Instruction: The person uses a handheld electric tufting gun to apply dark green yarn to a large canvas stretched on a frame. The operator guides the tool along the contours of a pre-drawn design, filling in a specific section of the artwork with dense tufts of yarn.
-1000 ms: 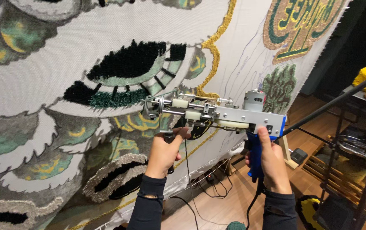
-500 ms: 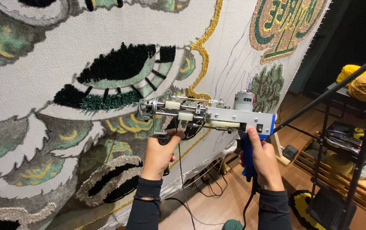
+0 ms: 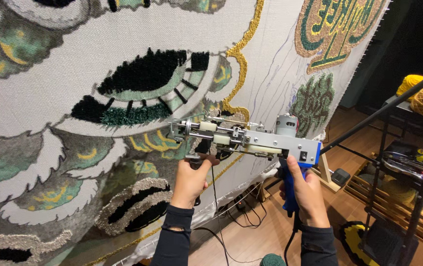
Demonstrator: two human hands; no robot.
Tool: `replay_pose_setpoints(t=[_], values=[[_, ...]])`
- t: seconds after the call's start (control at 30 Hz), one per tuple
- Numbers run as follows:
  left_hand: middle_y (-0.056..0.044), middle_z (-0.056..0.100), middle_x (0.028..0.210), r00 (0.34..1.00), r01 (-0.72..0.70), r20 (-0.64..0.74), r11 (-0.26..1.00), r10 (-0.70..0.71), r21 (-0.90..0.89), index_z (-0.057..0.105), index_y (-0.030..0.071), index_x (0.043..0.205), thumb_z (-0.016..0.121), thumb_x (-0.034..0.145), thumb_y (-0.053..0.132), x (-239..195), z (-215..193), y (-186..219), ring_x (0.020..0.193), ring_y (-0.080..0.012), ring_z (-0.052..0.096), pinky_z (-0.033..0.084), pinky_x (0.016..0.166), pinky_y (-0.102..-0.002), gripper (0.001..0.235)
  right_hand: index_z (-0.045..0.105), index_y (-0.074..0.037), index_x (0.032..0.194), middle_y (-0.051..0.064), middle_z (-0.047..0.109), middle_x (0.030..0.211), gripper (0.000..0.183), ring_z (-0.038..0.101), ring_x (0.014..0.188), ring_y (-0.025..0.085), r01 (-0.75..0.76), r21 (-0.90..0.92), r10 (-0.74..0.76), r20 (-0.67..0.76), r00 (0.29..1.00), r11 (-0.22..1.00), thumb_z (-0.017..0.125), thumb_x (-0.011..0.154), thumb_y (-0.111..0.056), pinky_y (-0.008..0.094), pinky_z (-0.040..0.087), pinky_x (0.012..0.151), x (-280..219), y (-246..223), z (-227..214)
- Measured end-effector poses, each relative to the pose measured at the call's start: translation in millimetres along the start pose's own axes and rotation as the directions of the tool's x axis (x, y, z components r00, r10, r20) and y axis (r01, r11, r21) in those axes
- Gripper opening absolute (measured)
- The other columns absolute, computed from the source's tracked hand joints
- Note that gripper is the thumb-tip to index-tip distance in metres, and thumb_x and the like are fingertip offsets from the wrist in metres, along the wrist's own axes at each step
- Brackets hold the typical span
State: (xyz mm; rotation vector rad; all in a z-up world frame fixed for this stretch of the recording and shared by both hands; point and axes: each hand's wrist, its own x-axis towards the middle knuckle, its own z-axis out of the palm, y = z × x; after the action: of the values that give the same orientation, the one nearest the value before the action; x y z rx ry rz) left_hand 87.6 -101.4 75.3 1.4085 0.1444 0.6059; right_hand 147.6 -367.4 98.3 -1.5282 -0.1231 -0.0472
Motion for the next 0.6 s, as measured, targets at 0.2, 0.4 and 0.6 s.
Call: replay_pose_setpoints(t=[0.2,0.4,0.6], values=[[0.002,0.062,0.056,0.999,0.022,0.045,0.997,-0.026,0.080,0.078,-0.002,0.086,0.068,0.087,0.012,-2,-3,-4,0.038,-0.0072,0.050,0.043,0.037,-0.025,0.017,0.064,-0.004,0.090,0.006,0.060,0.065,0.049,0.057,0.049,0.016,0.032,0.023,-0.031,-0.057,0.998,0.999,0.066,0.090,-0.053,0.032,0.048,0.045,-3,10,4],[-0.002,0.059,0.058,0.995,0.028,0.089,0.993,-0.038,0.112,0.077,-0.007,0.087,0.072,0.086,0.009,-5,-1,0,0.039,-0.0069,0.050,0.043,0.037,-0.026,0.017,0.065,-0.003,0.091,0.007,0.062,0.065,0.050,0.058,0.050,0.016,0.050,-0.014,-0.051,-0.096,0.994,0.999,0.068,0.090,-0.053,0.031,0.048,0.046,-5,7,1],[-0.008,0.079,0.076,0.994,0.072,0.075,0.995,-0.077,0.063,0.077,-0.004,0.094,0.071,0.086,0.014,0,2,8,0.039,-0.0040,0.047,0.043,0.036,-0.025,0.020,0.064,-0.002,0.090,0.009,0.061,0.065,0.052,0.059,0.050,0.017,0.038,-0.008,-0.039,-0.106,0.994,0.999,0.068,0.090,-0.054,0.031,0.047,0.046,-7,8,0]])
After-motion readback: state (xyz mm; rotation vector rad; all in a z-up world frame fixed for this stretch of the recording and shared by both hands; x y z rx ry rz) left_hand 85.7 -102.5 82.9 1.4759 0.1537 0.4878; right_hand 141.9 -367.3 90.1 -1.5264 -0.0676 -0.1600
